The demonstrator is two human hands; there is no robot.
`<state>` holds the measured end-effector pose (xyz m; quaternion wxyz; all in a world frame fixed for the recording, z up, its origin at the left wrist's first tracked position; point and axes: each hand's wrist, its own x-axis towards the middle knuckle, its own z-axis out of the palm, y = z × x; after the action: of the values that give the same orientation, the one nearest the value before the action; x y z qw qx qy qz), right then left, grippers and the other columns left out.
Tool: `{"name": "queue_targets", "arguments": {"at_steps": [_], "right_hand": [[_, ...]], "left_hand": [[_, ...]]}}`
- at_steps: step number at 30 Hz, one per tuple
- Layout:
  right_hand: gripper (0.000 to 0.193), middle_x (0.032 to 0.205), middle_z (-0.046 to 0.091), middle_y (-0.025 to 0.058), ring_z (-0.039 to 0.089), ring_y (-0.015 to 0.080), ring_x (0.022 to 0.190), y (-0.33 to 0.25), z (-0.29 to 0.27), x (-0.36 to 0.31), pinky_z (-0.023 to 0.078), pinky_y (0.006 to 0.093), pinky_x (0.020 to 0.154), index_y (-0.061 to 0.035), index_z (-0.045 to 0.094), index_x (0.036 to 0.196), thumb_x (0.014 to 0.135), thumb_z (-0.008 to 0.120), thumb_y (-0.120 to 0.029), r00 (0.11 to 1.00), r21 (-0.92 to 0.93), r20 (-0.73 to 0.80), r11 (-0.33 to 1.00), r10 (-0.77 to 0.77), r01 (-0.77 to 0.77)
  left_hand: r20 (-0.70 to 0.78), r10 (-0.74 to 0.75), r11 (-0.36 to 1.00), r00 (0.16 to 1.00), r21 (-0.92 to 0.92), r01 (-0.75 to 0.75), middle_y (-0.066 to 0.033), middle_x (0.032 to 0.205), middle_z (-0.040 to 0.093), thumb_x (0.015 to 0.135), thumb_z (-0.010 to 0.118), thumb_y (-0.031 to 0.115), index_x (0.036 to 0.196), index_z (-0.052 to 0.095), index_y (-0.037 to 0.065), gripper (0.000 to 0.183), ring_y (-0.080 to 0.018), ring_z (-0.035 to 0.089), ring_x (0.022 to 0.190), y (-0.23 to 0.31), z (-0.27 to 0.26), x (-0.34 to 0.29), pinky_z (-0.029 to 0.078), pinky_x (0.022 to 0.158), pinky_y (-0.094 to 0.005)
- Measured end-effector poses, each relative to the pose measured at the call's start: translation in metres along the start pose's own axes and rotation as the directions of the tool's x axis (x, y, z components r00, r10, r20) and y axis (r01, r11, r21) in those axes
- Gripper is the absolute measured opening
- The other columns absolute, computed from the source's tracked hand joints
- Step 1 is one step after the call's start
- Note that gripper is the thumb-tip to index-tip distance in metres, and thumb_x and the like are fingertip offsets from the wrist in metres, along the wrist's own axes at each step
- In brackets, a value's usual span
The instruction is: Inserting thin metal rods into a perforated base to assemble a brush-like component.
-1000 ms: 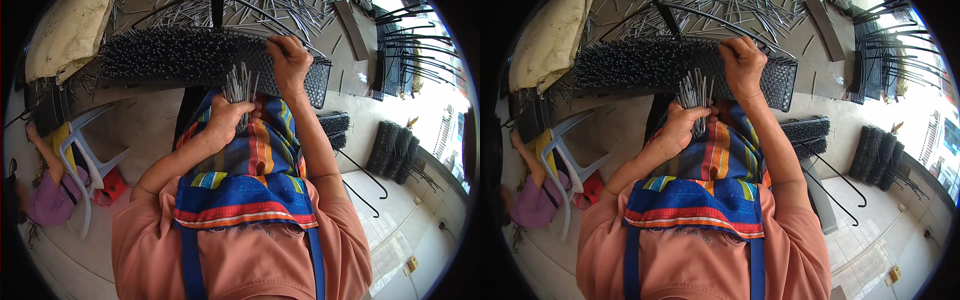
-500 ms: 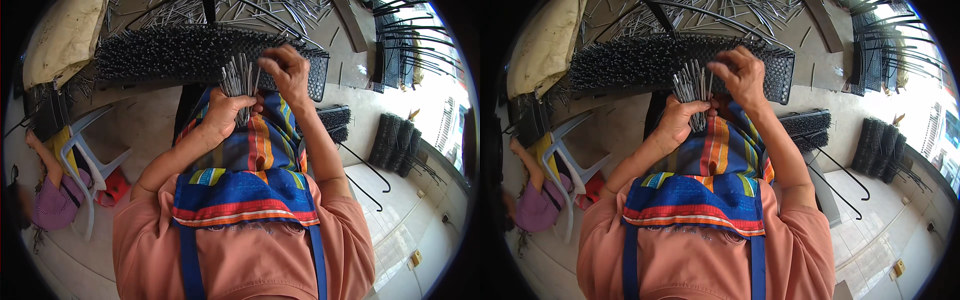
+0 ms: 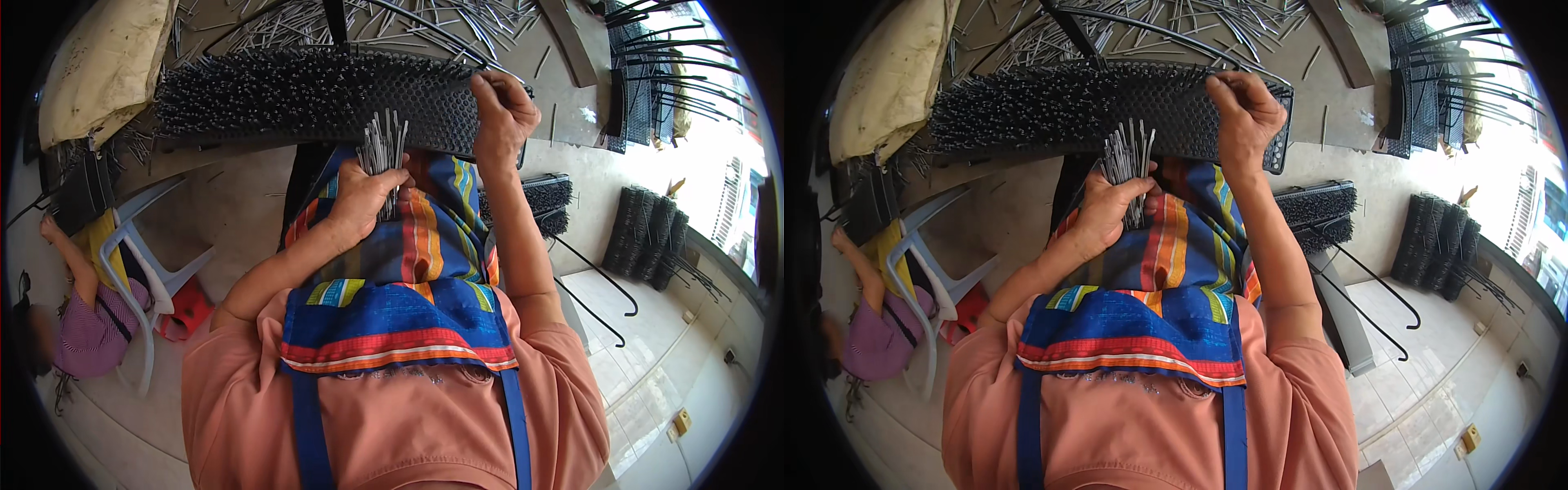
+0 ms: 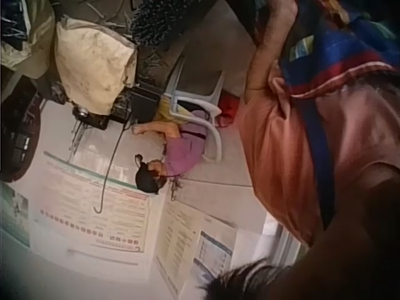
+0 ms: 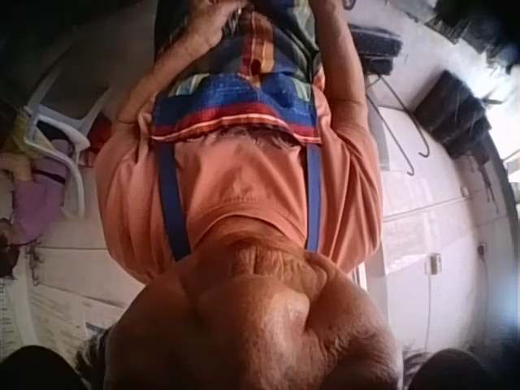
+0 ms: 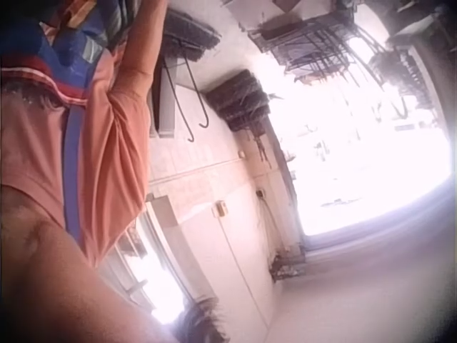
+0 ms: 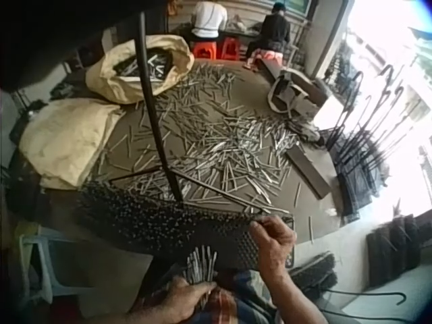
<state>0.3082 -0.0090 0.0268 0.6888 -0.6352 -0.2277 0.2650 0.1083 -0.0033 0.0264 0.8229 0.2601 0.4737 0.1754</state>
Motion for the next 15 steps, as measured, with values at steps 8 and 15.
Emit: {"name": "queue_targets", "arguments": {"at_steps": [8,15], "right_hand": [[0.011,0.074,0.064,0.0009,0.056,0.0047,0.065,0.018,0.009,0.011,0.045,0.0197,0.061,0.0004,0.071,0.084,0.075,0.075,0.005,0.904,-0.352,0.189,0.833,-0.383,0.427],[0.012,0.072,0.064,0.0045,0.058,0.0092,0.060,0.009,0.020,0.012,0.045,0.0228,0.057,-0.0008,0.072,0.085,0.074,0.075,0.001,0.866,-0.517,0.290,0.695,-0.408,0.500]], "left_hand": [[0.047,-0.050,0.995,0.998,-0.080,0.054,-0.0141,0.082,0.070,0.081,0.062,-0.004,0.097,0.065,-0.002,0.016,-0.0206,0.068,0.066,-0.001,-0.004,0.009,0.057,0.059,-0.0305],[0.040,-0.047,0.996,0.998,-0.069,0.049,-0.0154,0.081,0.070,0.079,0.061,-0.005,0.092,0.067,-0.005,0.014,-0.0219,0.069,0.067,0.004,0.002,0.007,0.057,0.060,-0.0314]]}}
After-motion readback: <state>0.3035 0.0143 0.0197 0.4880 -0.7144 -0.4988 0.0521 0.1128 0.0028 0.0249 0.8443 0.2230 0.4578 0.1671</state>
